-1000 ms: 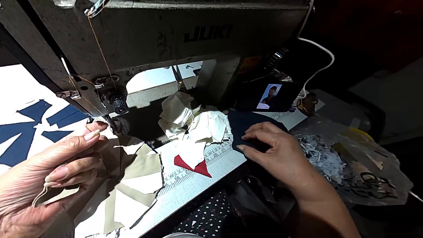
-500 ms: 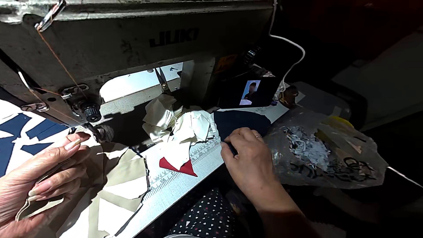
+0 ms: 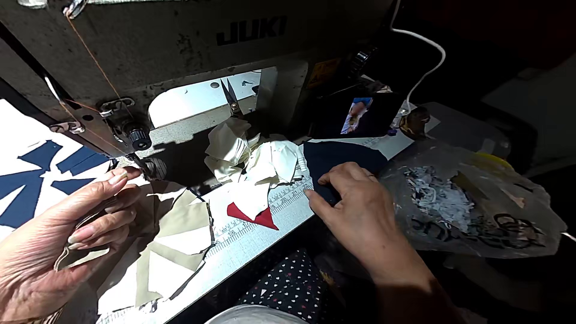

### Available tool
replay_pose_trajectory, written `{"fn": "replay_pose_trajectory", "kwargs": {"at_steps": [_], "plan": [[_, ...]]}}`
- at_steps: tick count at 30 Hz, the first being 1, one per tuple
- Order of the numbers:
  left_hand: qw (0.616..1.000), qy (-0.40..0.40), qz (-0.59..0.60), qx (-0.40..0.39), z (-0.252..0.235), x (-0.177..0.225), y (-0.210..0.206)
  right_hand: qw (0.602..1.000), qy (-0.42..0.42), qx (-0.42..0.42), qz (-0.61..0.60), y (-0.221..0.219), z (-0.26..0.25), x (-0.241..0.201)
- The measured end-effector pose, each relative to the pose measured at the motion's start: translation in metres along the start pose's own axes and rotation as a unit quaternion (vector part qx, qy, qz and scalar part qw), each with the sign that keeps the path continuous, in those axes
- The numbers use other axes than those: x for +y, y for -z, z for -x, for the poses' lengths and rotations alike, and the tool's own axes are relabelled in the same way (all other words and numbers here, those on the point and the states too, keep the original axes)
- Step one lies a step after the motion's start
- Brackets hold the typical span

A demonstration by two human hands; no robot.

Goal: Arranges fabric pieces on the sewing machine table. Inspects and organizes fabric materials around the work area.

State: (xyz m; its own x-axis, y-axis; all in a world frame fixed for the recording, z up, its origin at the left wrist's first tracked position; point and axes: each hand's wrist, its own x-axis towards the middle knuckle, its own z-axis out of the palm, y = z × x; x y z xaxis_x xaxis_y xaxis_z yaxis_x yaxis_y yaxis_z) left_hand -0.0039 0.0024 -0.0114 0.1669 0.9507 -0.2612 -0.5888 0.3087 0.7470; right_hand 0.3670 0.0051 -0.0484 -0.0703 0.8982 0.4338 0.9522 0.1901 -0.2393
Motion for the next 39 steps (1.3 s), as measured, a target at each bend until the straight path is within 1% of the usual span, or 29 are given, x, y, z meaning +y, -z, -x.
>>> {"fn": "replay_pose_trajectory", "kwargs": {"at_steps": [2,4,6,8,10,15,19,21,23,27,30,32,35,39], "plan": [[1.000,0.005,0.005,-0.002,0.001,0.000,-0.002,0.999,-0.015,0.005,0.035,-0.004,-0.002,-0.007],[1.000,0.009,0.009,0.000,0.001,0.001,-0.001,0.999,-0.019,0.021,0.037,-0.006,-0.004,-0.009],[1.000,0.012,0.007,-0.003,0.001,0.002,-0.002,0.999,-0.021,0.028,0.008,-0.003,-0.005,-0.005],[1.000,0.005,-0.005,0.022,0.002,0.002,-0.006,0.998,-0.042,0.022,-0.043,0.000,-0.004,0.002],[1.000,0.003,-0.010,0.028,0.002,0.002,-0.007,0.992,-0.073,0.020,-0.102,0.000,-0.004,0.013],[1.000,0.002,-0.023,0.020,0.002,0.002,-0.006,0.955,-0.142,0.038,-0.258,0.003,-0.007,0.031],[1.000,0.008,-0.015,-0.008,0.001,0.002,0.000,0.902,-0.219,0.061,-0.366,0.001,-0.010,0.041],[1.000,0.006,-0.011,-0.018,-0.001,0.001,0.003,0.882,-0.248,0.078,-0.394,-0.002,-0.010,0.043],[1.000,0.012,0.004,-0.027,-0.001,0.001,0.005,0.871,-0.265,0.093,-0.402,-0.004,-0.010,0.043],[1.000,0.021,0.003,-0.016,-0.002,0.002,0.004,0.872,-0.287,0.095,-0.386,-0.005,-0.012,0.040],[0.998,0.023,-0.044,-0.024,-0.001,0.002,0.002,0.867,-0.294,0.090,-0.392,-0.002,-0.015,0.038],[0.992,0.026,-0.116,-0.031,0.000,0.004,-0.001,0.856,-0.289,0.090,-0.418,0.001,-0.018,0.039],[0.973,0.018,-0.219,-0.075,0.005,0.004,-0.008,0.826,-0.275,0.105,-0.481,0.008,-0.025,0.041],[0.940,-0.006,-0.311,-0.138,0.019,-0.004,-0.024,0.773,-0.242,0.141,-0.569,0.023,-0.036,0.052]]}}
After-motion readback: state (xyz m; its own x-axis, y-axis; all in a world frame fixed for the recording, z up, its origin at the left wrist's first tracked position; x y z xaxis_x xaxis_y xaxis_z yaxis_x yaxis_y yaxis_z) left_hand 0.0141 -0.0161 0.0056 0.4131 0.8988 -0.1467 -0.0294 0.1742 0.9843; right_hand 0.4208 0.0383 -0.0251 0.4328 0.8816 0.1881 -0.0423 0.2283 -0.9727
